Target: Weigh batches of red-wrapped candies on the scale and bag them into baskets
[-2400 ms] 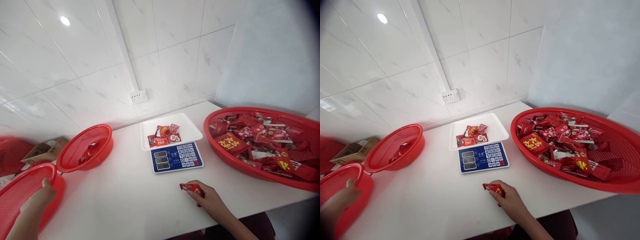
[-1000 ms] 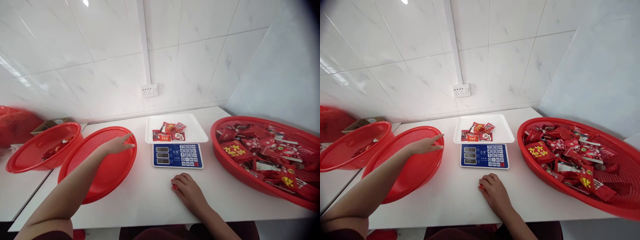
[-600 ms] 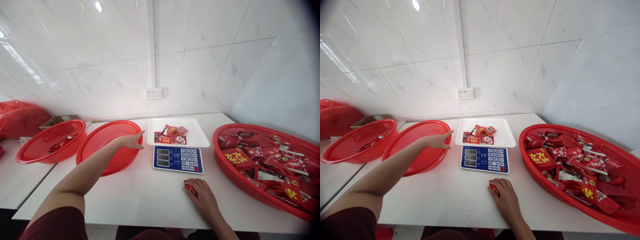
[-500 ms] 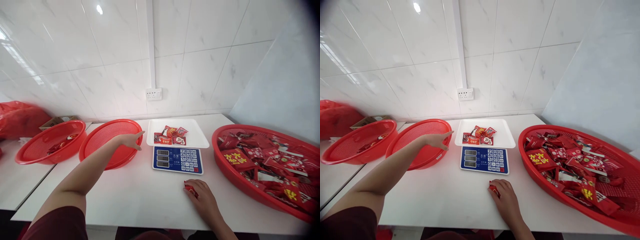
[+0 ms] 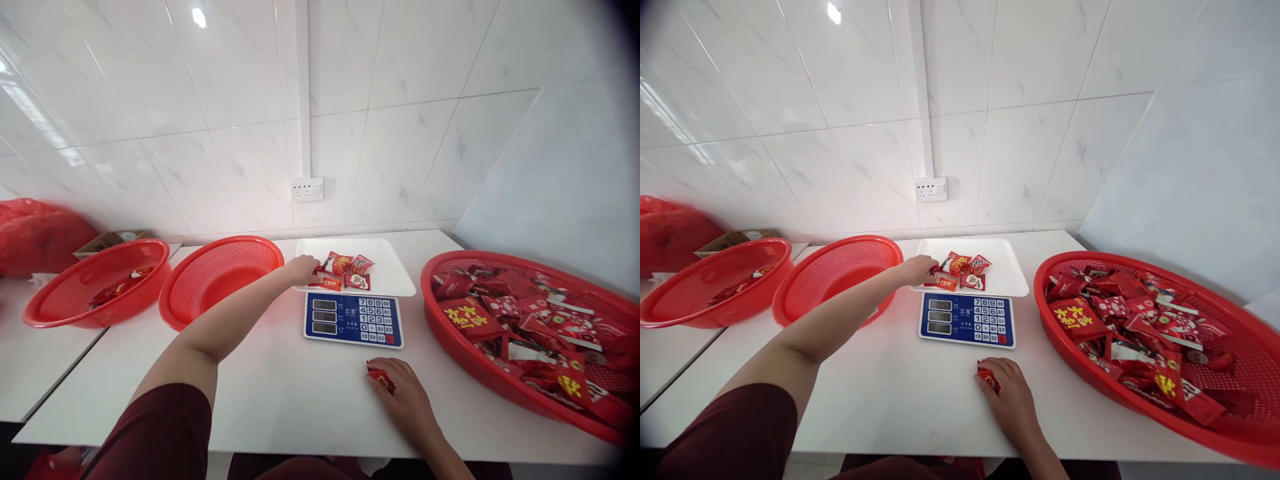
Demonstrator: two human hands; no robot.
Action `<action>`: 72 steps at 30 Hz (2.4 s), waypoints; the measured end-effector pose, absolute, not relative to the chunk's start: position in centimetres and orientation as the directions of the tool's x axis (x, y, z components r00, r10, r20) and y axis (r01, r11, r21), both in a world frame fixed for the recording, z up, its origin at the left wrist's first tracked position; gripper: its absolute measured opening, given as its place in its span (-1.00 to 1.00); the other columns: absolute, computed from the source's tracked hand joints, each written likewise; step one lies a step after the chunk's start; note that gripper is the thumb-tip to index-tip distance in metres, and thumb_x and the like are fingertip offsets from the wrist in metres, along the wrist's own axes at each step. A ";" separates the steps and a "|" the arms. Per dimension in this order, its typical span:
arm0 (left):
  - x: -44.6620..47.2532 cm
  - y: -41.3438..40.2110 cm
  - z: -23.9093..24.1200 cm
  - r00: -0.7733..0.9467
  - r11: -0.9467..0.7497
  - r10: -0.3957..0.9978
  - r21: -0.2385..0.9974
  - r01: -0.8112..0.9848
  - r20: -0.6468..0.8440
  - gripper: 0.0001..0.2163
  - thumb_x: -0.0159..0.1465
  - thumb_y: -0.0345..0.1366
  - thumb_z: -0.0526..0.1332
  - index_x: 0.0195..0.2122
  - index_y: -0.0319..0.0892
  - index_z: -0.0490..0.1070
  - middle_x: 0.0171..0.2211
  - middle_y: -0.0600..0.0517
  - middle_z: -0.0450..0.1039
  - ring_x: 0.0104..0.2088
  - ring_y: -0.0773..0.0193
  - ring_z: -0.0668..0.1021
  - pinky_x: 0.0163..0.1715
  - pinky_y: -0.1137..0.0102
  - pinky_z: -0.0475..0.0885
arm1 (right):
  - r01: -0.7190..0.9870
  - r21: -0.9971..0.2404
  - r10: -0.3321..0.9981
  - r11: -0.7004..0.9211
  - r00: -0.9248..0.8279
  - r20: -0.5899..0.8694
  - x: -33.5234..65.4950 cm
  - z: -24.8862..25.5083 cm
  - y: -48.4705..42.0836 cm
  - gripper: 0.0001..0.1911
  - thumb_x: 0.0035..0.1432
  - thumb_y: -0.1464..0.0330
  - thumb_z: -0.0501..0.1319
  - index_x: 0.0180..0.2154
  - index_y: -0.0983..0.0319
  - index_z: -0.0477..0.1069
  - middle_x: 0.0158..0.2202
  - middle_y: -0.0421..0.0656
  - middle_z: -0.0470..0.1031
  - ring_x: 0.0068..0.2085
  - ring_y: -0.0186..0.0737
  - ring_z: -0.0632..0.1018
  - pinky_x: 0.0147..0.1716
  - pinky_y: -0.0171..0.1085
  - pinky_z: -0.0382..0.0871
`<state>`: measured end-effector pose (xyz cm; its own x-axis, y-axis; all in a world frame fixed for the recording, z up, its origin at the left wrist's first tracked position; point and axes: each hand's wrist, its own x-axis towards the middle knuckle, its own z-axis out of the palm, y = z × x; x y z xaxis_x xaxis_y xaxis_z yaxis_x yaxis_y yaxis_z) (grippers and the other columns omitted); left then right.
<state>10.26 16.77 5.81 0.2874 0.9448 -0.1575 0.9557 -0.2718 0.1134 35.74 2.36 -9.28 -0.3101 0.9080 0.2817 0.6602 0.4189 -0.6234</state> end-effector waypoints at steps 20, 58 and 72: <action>0.5 11.3 9.4 -0.039 0.026 0.998 0.243 0.970 0.050 -0.73 0.10 -0.20 0.14 -0.17 -0.16 0.32 -0.22 -0.09 0.43 -0.22 0.05 0.48 -0.34 0.29 0.38 | 0.633 -0.674 0.922 0.380 -0.317 0.223 35.8 -9.0 2.5 -0.73 0.10 0.16 0.10 -0.29 0.15 0.47 -0.21 -0.10 0.50 -0.12 -0.06 0.44 -0.14 -0.09 0.34; 12.2 19.6 3.6 0.507 -0.508 0.861 0.046 0.860 0.043 -0.56 0.11 0.09 0.13 -0.07 -0.05 0.30 0.08 -0.04 0.10 -0.01 0.07 0.28 -0.20 0.29 0.34 | 0.660 -0.661 0.933 0.357 -0.292 0.212 36.2 -9.6 2.8 -0.69 0.06 0.13 0.10 -0.27 0.16 0.47 -0.21 -0.11 0.51 -0.12 -0.05 0.44 -0.13 -0.06 0.35; 6.8 17.9 6.5 0.332 -0.376 0.907 0.142 0.916 0.258 -0.65 0.08 -0.03 0.23 -0.28 -0.20 0.33 -0.03 -0.07 0.07 -0.32 0.27 0.47 -0.31 0.33 0.39 | 0.631 -0.686 0.929 0.361 -0.304 0.209 36.0 -8.7 2.5 -0.72 0.09 0.16 0.10 -0.28 0.17 0.46 -0.22 -0.10 0.51 -0.12 -0.07 0.44 -0.12 -0.09 0.34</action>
<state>6.84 17.88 6.52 0.3325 0.9070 0.2584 0.9156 -0.3761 0.1424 35.97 2.53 -8.71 -0.3045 0.9293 0.2092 0.6314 0.3613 -0.6862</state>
